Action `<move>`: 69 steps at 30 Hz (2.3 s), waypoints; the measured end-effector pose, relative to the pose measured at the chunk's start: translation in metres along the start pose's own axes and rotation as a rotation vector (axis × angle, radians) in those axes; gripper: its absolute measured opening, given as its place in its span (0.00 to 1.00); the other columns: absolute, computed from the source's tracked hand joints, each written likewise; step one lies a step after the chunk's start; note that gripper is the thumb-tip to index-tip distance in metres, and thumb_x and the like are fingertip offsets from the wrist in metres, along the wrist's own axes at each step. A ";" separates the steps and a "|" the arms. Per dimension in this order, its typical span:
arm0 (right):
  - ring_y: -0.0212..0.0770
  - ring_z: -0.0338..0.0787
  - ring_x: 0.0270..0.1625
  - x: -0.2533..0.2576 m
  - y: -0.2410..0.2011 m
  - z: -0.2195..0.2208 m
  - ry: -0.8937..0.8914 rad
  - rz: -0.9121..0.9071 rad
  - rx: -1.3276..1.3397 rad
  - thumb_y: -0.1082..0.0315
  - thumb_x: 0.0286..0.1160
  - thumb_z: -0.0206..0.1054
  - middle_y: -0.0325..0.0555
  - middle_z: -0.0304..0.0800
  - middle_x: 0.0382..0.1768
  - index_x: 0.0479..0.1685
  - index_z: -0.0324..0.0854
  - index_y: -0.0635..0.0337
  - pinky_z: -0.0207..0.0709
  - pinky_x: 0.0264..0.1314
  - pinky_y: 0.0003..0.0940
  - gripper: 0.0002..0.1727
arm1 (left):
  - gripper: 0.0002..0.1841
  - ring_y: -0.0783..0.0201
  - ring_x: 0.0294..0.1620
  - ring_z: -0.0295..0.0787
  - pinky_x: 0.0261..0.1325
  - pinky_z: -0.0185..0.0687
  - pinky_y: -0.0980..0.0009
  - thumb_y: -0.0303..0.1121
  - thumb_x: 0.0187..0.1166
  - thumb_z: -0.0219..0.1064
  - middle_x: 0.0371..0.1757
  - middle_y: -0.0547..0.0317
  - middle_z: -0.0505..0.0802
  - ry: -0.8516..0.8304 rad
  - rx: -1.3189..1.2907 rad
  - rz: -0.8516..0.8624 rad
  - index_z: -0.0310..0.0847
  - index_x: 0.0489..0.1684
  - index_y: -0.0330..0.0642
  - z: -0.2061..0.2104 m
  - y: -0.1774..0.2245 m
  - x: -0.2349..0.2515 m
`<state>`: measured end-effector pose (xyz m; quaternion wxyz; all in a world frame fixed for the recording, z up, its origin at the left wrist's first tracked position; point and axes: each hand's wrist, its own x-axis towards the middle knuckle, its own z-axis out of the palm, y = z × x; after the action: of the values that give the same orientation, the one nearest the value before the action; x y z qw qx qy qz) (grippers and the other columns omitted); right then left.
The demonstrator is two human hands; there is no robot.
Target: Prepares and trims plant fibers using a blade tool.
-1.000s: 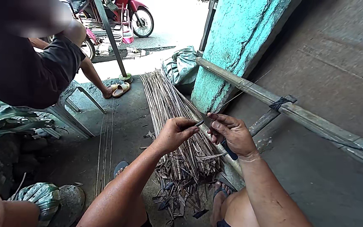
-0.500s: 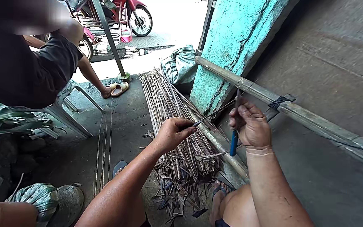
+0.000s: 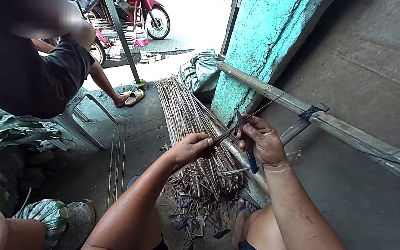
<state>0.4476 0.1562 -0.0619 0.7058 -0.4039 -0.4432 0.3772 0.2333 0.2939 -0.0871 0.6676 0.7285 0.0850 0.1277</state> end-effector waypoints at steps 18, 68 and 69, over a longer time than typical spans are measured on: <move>0.31 0.92 0.27 -0.006 0.018 0.005 -0.367 0.163 -0.132 0.70 0.83 0.67 0.40 0.95 0.35 0.50 0.86 0.63 0.88 0.27 0.26 0.07 | 0.13 0.73 0.27 0.86 0.34 0.84 0.76 0.32 0.90 0.56 0.29 0.64 0.91 -0.033 -0.132 0.068 0.87 0.43 0.37 0.000 0.012 -0.004; 0.33 0.90 0.23 -0.001 0.013 0.016 -0.048 0.039 -0.165 0.74 0.84 0.63 0.45 0.94 0.32 0.56 0.83 0.69 0.87 0.24 0.26 0.10 | 0.13 0.79 0.26 0.83 0.32 0.81 0.81 0.32 0.89 0.59 0.32 0.67 0.92 0.286 0.186 0.123 0.89 0.53 0.36 0.010 0.017 -0.005; 0.33 0.90 0.23 0.000 0.013 0.014 0.004 -0.003 -0.162 0.74 0.84 0.62 0.45 0.94 0.32 0.56 0.83 0.68 0.87 0.24 0.27 0.10 | 0.12 0.80 0.25 0.82 0.31 0.80 0.82 0.32 0.89 0.59 0.32 0.68 0.91 0.292 0.195 0.121 0.89 0.52 0.36 0.009 0.017 -0.006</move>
<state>0.4324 0.1647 -0.0696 0.6722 -0.4598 -0.4715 0.3382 0.2294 0.2823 -0.0717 0.5653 0.7674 0.1488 0.2632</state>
